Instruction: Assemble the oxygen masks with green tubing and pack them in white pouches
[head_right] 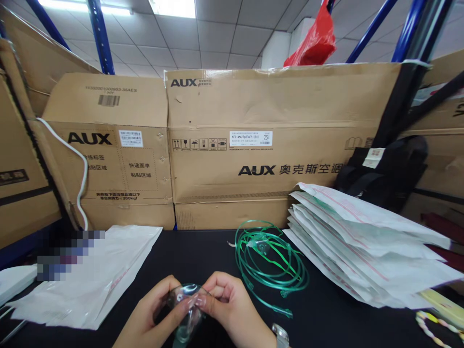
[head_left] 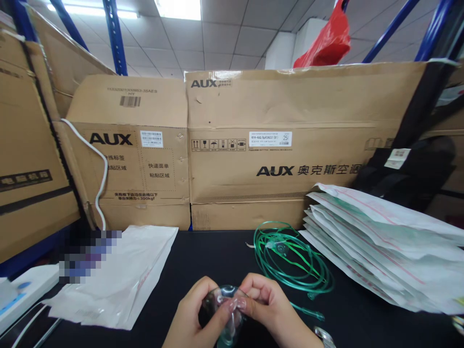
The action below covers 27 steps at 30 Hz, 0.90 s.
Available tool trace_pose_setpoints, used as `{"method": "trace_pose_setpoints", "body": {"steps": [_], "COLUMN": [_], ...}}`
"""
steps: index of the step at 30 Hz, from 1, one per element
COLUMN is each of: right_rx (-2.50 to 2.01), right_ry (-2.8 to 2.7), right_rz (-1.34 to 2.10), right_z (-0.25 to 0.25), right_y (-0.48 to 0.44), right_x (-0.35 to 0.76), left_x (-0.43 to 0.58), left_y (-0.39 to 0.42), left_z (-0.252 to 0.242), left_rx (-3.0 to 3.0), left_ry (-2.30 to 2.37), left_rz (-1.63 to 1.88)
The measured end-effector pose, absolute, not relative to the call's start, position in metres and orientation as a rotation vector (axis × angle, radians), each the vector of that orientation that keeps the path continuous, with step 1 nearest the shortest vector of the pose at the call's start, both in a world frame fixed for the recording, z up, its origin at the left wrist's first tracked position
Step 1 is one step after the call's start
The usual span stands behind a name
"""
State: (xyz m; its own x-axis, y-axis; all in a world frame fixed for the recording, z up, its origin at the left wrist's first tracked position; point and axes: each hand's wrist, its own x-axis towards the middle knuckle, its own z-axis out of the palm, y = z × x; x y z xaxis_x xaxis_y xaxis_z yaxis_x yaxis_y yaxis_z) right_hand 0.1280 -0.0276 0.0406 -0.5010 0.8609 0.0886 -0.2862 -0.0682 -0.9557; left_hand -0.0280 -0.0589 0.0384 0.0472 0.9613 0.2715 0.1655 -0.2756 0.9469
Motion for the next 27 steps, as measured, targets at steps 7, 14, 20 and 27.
{"method": "trace_pose_setpoints", "body": {"steps": [7, 14, 20, 27], "right_rx": [-0.702, -0.747, -0.769, -0.705], "right_ry": [-1.389, -1.438, -1.455, -1.372], "right_rz": [1.658, 1.588, 1.553, 1.641], "right_z": [0.043, 0.041, 0.041, 0.039], "right_y": [-0.028, -0.029, -0.033, -0.027], "right_x": [0.128, 0.128, 0.125, 0.127], "left_x": [-0.029, -0.031, -0.034, -0.033], "left_y": [-0.058, -0.060, -0.060, -0.051], "left_z": [0.041, 0.049, 0.045, 0.037], "left_rx": [1.679, 1.748, 1.776, 1.529], "left_ry": [1.251, 1.271, 1.303, 1.207], "left_rz": [1.324, 1.347, 1.375, 1.222]}}
